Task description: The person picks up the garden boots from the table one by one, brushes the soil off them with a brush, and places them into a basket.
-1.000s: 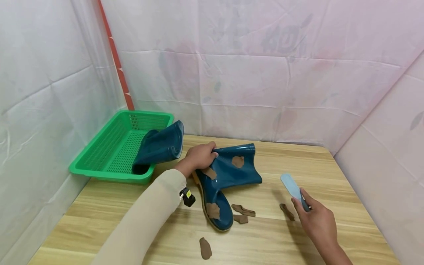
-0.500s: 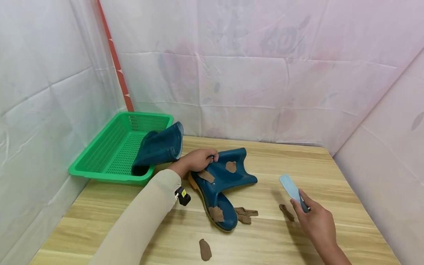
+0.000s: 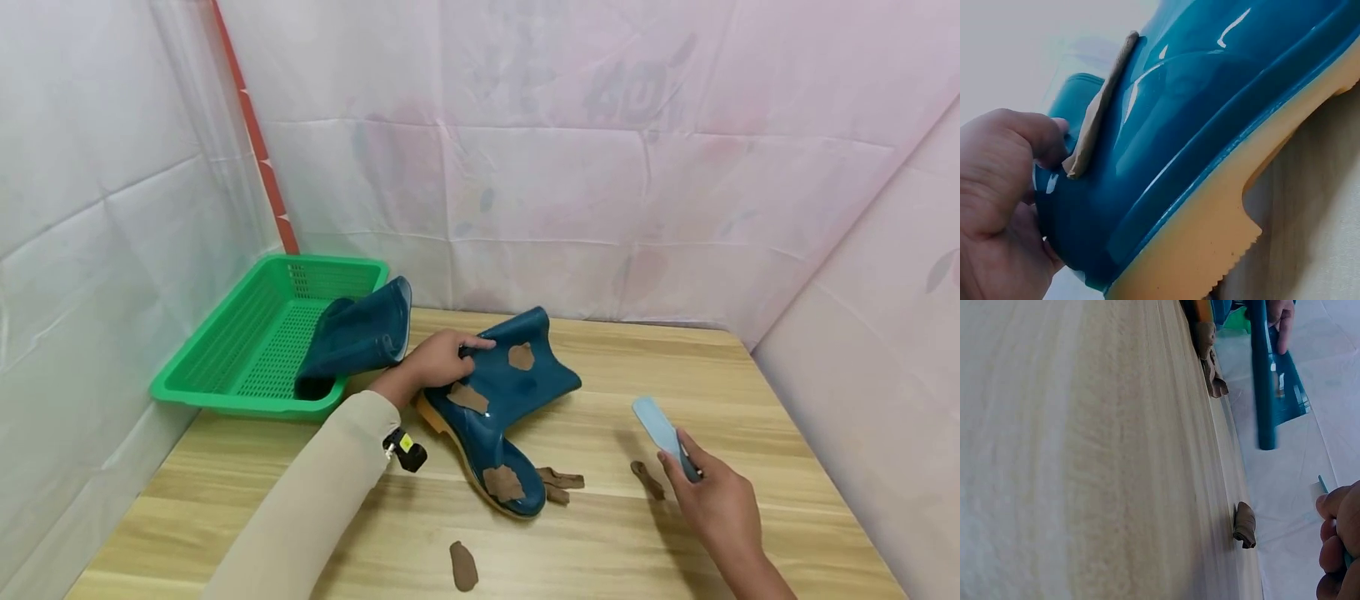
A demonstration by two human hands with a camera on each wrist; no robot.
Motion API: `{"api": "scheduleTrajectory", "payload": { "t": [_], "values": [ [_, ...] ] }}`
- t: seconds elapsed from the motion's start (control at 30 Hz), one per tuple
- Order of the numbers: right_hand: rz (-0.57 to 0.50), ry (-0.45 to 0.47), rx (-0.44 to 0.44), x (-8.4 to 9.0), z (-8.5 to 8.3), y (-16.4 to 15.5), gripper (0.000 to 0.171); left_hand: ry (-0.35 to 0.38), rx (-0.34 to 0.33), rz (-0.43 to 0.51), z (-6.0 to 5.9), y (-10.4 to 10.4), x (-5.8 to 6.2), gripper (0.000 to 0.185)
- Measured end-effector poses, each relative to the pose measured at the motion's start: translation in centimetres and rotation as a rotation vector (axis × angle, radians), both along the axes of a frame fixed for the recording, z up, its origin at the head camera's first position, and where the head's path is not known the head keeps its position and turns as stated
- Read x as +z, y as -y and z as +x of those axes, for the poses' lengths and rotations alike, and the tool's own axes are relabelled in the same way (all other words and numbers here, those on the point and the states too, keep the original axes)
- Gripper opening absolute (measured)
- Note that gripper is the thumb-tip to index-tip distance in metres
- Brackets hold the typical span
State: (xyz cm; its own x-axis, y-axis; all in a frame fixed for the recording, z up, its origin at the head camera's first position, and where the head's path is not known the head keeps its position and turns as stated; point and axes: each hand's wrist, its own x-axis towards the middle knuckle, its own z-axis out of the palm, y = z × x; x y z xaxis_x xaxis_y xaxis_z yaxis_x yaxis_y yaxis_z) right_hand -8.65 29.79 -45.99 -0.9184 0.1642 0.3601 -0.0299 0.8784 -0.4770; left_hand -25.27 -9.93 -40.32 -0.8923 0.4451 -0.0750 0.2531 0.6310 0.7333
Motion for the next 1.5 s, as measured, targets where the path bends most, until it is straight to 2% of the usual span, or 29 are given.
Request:
{"api": "scheduleTrajectory", "payload": {
  "t": [0.17, 0.27, 0.4, 0.5, 0.63, 0.73, 0.87, 1.0, 1.13, 1.3, 1.5],
  "values": [
    [-0.001, -0.007, 0.003, 0.0, 0.0, -0.1, 0.049, -0.011, 0.080, 0.168, 1.0, 0.2, 0.2, 0.053],
    [-0.001, -0.014, 0.007, 0.1, -0.1, -0.1, 0.049, 0.010, 0.116, 0.280, 1.7, 0.3, 0.6, 0.052],
    [-0.004, -0.014, -0.005, 0.1, -0.2, -0.1, 0.049, 0.032, 0.121, 0.412, 2.5, 0.1, 1.4, 0.051],
    [-0.009, -0.009, -0.011, 0.1, -0.2, -0.1, 0.049, 0.012, 0.112, 0.517, 2.9, 0.0, 1.8, 0.049],
    [-0.007, -0.016, -0.009, -0.1, -0.1, -0.1, 0.049, -0.052, 0.143, 0.668, 3.0, -0.5, 1.2, 0.047],
    [-0.005, -0.032, -0.007, -0.2, -0.1, -0.1, 0.049, -0.085, 0.201, 0.714, 3.0, -1.0, 0.0, 0.048],
    [-0.003, -0.041, -0.006, -0.3, -0.1, -0.1, 0.049, -0.088, 0.278, 0.747, 2.9, -1.4, -2.0, 0.048],
    [-0.001, -0.031, -0.010, -0.3, 0.0, -0.1, 0.048, -0.058, 0.312, 0.771, 3.0, -1.5, -3.4, 0.049],
    [-0.009, -0.020, 0.001, -0.1, -0.2, 0.0, 0.048, -0.009, 0.326, 0.731, 3.1, -1.0, -4.4, 0.052],
    [-0.029, -0.003, 0.018, 0.3, -0.4, 0.5, 0.049, -0.011, 0.324, 0.642, 3.2, -0.4, -4.5, 0.055],
    [-0.029, -0.035, 0.050, 0.4, -0.7, 1.2, 0.049, -0.109, 0.243, 0.441, 3.4, 0.2, -3.4, 0.068]
  ]
}}
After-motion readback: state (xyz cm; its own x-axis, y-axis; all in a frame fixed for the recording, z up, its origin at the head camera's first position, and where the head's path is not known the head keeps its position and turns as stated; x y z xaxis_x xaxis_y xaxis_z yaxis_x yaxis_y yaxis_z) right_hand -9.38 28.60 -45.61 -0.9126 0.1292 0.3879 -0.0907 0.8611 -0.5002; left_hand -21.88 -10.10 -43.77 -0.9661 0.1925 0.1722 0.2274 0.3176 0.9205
